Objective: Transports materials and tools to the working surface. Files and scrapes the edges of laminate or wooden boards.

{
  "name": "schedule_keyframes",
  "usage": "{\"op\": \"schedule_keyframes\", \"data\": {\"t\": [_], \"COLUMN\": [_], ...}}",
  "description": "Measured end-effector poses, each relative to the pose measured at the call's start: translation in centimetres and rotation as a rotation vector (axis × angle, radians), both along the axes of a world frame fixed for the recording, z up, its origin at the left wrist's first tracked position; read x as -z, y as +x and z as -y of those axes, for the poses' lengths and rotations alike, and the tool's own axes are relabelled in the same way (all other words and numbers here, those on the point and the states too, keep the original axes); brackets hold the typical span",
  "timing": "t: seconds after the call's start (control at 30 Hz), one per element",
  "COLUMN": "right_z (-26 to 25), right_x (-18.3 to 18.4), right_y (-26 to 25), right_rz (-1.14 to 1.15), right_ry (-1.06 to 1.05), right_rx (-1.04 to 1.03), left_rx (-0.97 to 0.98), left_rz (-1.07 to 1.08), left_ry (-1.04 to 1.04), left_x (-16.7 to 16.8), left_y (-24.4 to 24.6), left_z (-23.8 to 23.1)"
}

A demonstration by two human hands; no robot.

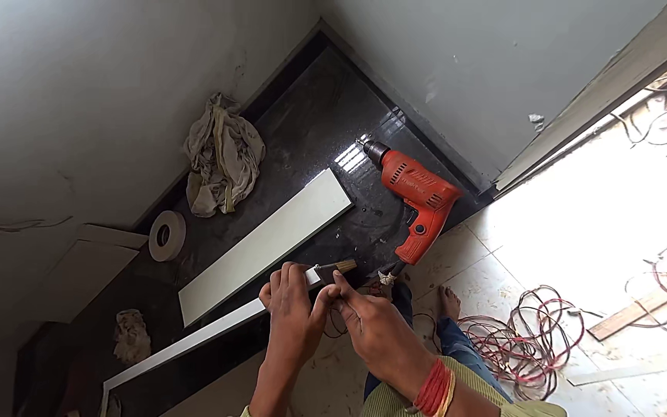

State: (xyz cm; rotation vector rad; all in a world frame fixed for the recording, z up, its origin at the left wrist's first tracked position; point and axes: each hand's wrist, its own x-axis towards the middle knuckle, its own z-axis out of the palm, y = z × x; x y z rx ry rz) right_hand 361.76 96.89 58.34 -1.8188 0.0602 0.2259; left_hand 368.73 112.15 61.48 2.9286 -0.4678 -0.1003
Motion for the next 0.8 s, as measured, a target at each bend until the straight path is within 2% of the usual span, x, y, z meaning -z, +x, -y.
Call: {"op": "schedule_keyframes", "data": {"t": [0.2, 0.4, 0.5, 0.63, 0.73, 0.8], "right_z": [-0.3, 0.1, -0.4, -0.6, -0.5, -0.4], "right_x": [-0.9, -0.9, 0.1, -0.1, 0.1, -0.1], "right_y": [-0.1, 0.9, -0.2, -1.4, -1.2, -0.2], "right_rz": [-0.043, -0.280, -0.147, 0.004, 0.048, -0.033], "right_ry": [-0.013, 0.027, 0.097, 0.075, 0.020, 0.001], "right_rx": [0.005, -0.075, 0.012, 0.056, 0.054, 0.000], "left_rx": [0.006, -0.014, -0.019, 0.009, 0.030, 0.035], "left_rz": [-0.011, 0.021, -0.016, -0.038, -0.019, -0.006], "left_ry": [-0.035, 0.013, -0.014, -0.042, -0.053, -0.032], "left_x": [0.0, 0.2, -0.2, -0.4, -0.4, -0.2], "left_y": [-0.2, -0.9, -1.1, -0.8, -0.7, -0.8], "left_z": [-0.3, 0.1, 0.1, -0.4, -0.5, -0.7]}}
